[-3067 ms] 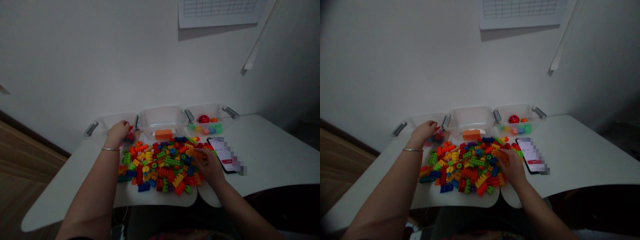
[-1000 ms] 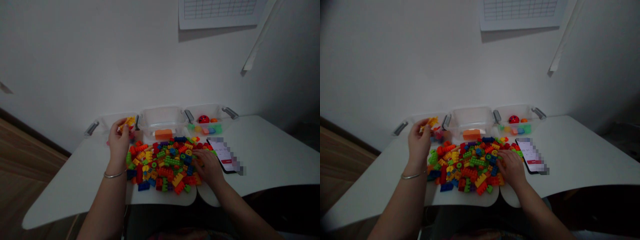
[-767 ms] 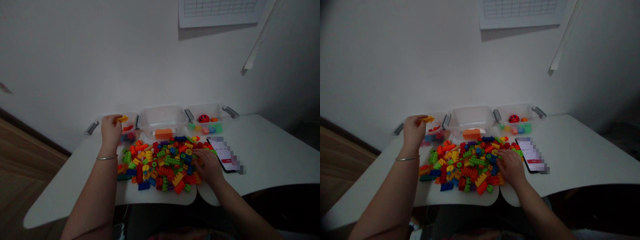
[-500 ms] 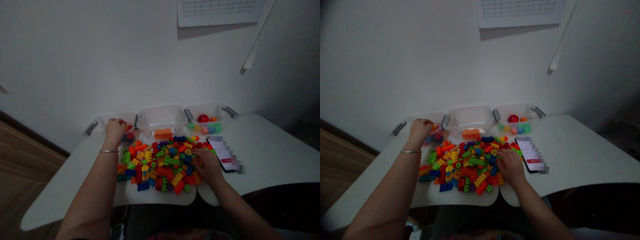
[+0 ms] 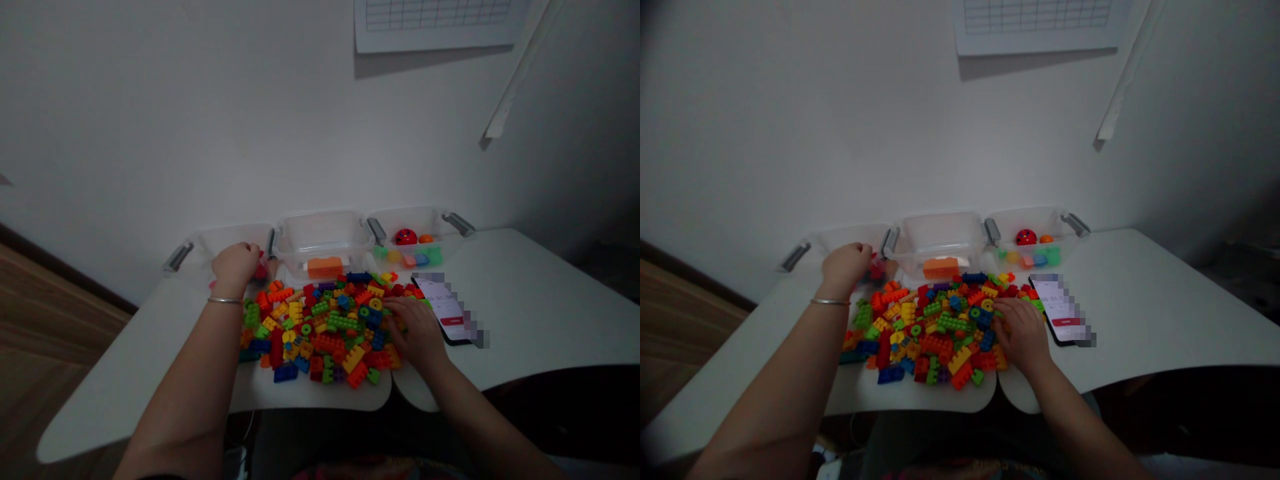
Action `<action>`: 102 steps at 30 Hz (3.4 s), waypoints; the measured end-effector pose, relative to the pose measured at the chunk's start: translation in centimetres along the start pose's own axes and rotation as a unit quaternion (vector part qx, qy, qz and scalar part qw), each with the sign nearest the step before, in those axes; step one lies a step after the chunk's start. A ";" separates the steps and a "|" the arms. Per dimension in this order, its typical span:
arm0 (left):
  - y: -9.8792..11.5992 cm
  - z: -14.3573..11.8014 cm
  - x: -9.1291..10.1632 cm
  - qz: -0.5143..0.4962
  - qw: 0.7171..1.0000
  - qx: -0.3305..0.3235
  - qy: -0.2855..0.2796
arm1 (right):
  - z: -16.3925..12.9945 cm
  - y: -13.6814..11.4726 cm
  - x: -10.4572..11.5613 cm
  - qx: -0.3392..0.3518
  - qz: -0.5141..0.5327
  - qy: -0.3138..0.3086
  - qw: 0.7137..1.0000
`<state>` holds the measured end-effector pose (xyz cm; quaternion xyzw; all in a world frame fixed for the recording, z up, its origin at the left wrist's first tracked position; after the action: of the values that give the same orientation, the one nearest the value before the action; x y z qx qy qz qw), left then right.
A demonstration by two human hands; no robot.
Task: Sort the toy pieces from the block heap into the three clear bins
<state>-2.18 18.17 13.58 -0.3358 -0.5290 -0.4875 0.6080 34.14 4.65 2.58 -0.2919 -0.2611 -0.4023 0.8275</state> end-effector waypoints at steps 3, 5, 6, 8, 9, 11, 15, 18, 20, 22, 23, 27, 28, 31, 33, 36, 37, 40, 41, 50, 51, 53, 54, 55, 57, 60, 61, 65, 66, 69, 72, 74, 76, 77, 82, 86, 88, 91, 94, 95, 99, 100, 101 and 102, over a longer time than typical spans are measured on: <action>0.2 -0.3 0.2 0.009 0.999 -0.027 0.029 | 0.1 0.3 0.2 -0.016 0.000 0.004 1.000; 0.4 -0.6 0.3 0.019 0.998 -0.046 0.044 | 0.1 0.5 0.4 -0.029 0.001 0.008 1.000; 0.4 -0.7 0.3 0.021 0.998 -0.045 0.046 | 0.1 0.6 0.4 -0.032 0.002 0.010 0.999; 0.3 -0.8 0.3 0.014 0.999 -0.023 0.037 | 0.0 0.5 0.4 -0.027 0.004 0.010 1.000; 0.3 -0.8 0.2 0.004 1.000 -0.009 0.030 | 0.0 0.5 0.3 -0.022 0.004 0.008 1.000; 0.1 -0.8 0.1 -0.022 0.999 0.003 0.028 | 0.0 0.3 0.2 -0.012 0.001 0.003 1.000; 0.1 -1.1 0.4 -0.089 0.992 -0.039 0.080 | -0.1 0.6 0.4 -0.015 -0.014 0.007 1.000; 0.2 -2.5 0.9 -0.120 0.977 -0.088 0.150 | -0.5 1.6 1.1 -0.035 -0.033 0.010 0.999; 0.3 -4.2 1.1 -0.143 0.965 -0.119 0.185 | -1.1 2.8 1.9 -0.049 -0.059 0.013 0.997; 0.5 -6.2 0.9 -0.174 0.952 -0.159 0.194 | -2.0 4.1 2.8 -0.072 -0.096 0.020 0.993; 0.7 -7.2 0.6 -0.188 0.946 -0.179 0.193 | -2.6 4.8 3.3 -0.086 -0.118 0.024 0.989; 1.5 -11.0 -1.0 -0.215 0.933 -0.232 0.171 | -4.6 7.2 4.8 -0.137 -0.198 0.017 0.971; 1.8 -11.7 -1.5 -0.216 0.933 -0.241 0.157 | -5.0 7.5 5.0 -0.146 -0.213 0.009 0.966; 2.6 -13.3 -2.7 -0.221 0.932 -0.262 0.123 | -5.8 7.9 5.3 -0.170 -0.251 -0.019 0.953; 3.1 -14.0 -3.1 -0.222 0.930 -0.273 0.106 | -5.9 7.8 5.4 -0.182 -0.273 -0.037 0.944; 3.6 -14.5 -3.3 -0.219 0.929 -0.284 0.090 | -5.7 7.3 5.4 -0.192 -0.301 -0.053 0.933; 3.6 -14.6 -3.3 -0.218 0.929 -0.285 0.088 | -5.6 7.2 5.4 -0.193 -0.306 -0.056 0.930; 3.5 -14.6 -3.2 -0.217 0.933 -0.277 0.082 | -5.5 7.1 5.3 -0.190 -0.311 -0.069 0.929; 3.3 -14.5 -3.3 -0.218 0.934 -0.271 0.080 | -5.5 7.1 5.2 -0.190 -0.310 -0.072 0.929; 3.0 -14.6 -4.3 -0.226 0.936 -0.261 0.066 | -5.8 8.1 4.8 -0.223 -0.282 -0.107 0.927; 3.0 -14.6 -4.4 -0.227 0.935 -0.263 0.067 | -5.9 8.2 4.7 -0.229 -0.279 -0.113 0.926; 3.0 -14.6 -4.4 -0.229 0.934 -0.266 0.071 | -5.9 8.2 4.7 -0.234 -0.275 -0.120 0.925; 3.0 -14.6 -4.4 -0.230 0.933 -0.266 0.073 | -5.9 8.2 4.7 -0.235 -0.274 -0.120 0.925; 3.0 -14.7 -4.4 -0.230 0.933 -0.267 0.073 | -5.9 8.2 4.7 -0.235 -0.274 -0.118 0.925; 3.0 -14.7 -4.4 -0.231 0.933 -0.267 0.070 | -5.9 8.1 4.7 -0.235 -0.275 -0.113 0.925; 2.9 -14.7 -4.4 -0.234 0.933 -0.265 0.063 | -5.9 8.0 4.6 -0.233 -0.279 -0.111 0.925; 2.9 -14.7 -4.4 -0.236 0.933 -0.264 0.061 | -5.9 8.0 4.5 -0.231 -0.280 -0.112 0.925; 2.9 -14.7 -4.5 -0.238 0.933 -0.262 0.061 | -5.9 8.1 4.4 -0.222 -0.283 -0.115 0.926; 2.9 -14.6 -4.5 -0.238 0.933 -0.264 0.060 | -5.9 8.2 4.4 -0.220 -0.285 -0.115 0.926; 2.9 -14.6 -4.7 -0.236 0.933 -0.266 0.058 | -5.9 8.2 4.4 -0.213 -0.294 -0.110 0.925; 2.9 -14.6 -4.9 -0.232 0.936 -0.258 0.063 | -5.9 8.1 4.4 -0.205 -0.301 -0.104 0.926; 2.9 -14.7 -5.0 -0.224 0.937 -0.258 0.067 | -5.9 8.0 4.4 -0.201 -0.302 -0.101 0.926; 2.9 -14.8 -5.1 -0.215 0.938 -0.263 0.069 | -5.9 8.1 4.4 -0.201 -0.301 -0.101 0.927; 3.0 -14.8 -5.1 -0.211 0.938 -0.267 0.068 | -5.9 8.1 4.4 -0.202 -0.301 -0.103 0.926; 3.2 -15.0 -5.2 -0.204 0.938 -0.270 0.069 | -5.8 8.1 4.3 -0.201 -0.298 -0.101 0.928; 3.3 -15.0 -5.3 -0.204 0.938 -0.271 0.067 | -5.8 7.9 4.4 -0.193 -0.293 -0.090 0.932; 3.4 -15.0 -5.2 -0.201 0.938 -0.273 0.068 | -5.7 7.8 4.4 -0.190 -0.292 -0.089 0.933; 3.5 -15.0 -5.2 -0.190 0.938 -0.281 0.066 | -5.7 7.7 4.5 -0.188 -0.292 -0.087 0.934; 3.7 -15.0 -5.3 -0.179 0.940 -0.283 0.059 | -5.6 7.6 4.5 -0.191 -0.287 -0.084 0.935; 3.7 -15.1 -5.3 -0.177 0.941 -0.282 0.057 | -5.6 7.6 4.5 -0.192 -0.285 -0.082 0.936; 3.9 -15.3 -5.6 -0.173 0.942 -0.282 0.048 | -5.5 7.4 4.5 -0.189 -0.292 -0.081 0.934; 3.9 -15.4 -5.7 -0.173 0.942 -0.282 0.048 | -5.5 7.4 4.5 -0.187 -0.295 -0.083 0.933; 3.9 -15.4 -5.7 -0.173 0.942 -0.283 0.050 | -5.5 7.4 4.5 -0.186 -0.297 -0.084 0.933; 3.9 -15.4 -5.7 -0.174 0.942 -0.283 0.051 | -5.4 7.4 4.5 -0.185 -0.298 -0.084 0.933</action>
<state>6.58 6.47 5.14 -0.3718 -0.3878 -0.7316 0.4198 43.71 2.32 -0.19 -0.3814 -0.3258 -0.6453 0.5761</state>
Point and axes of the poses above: each hand's wrist, its own z-axis towards the middle knuckle, its own x-axis out of the back of the hand, y = z × x, the point moved 3 cm from there along z, towards the middle knuckle, and after that the axes turned 2 degrees about -y, right-handed, at the moved point
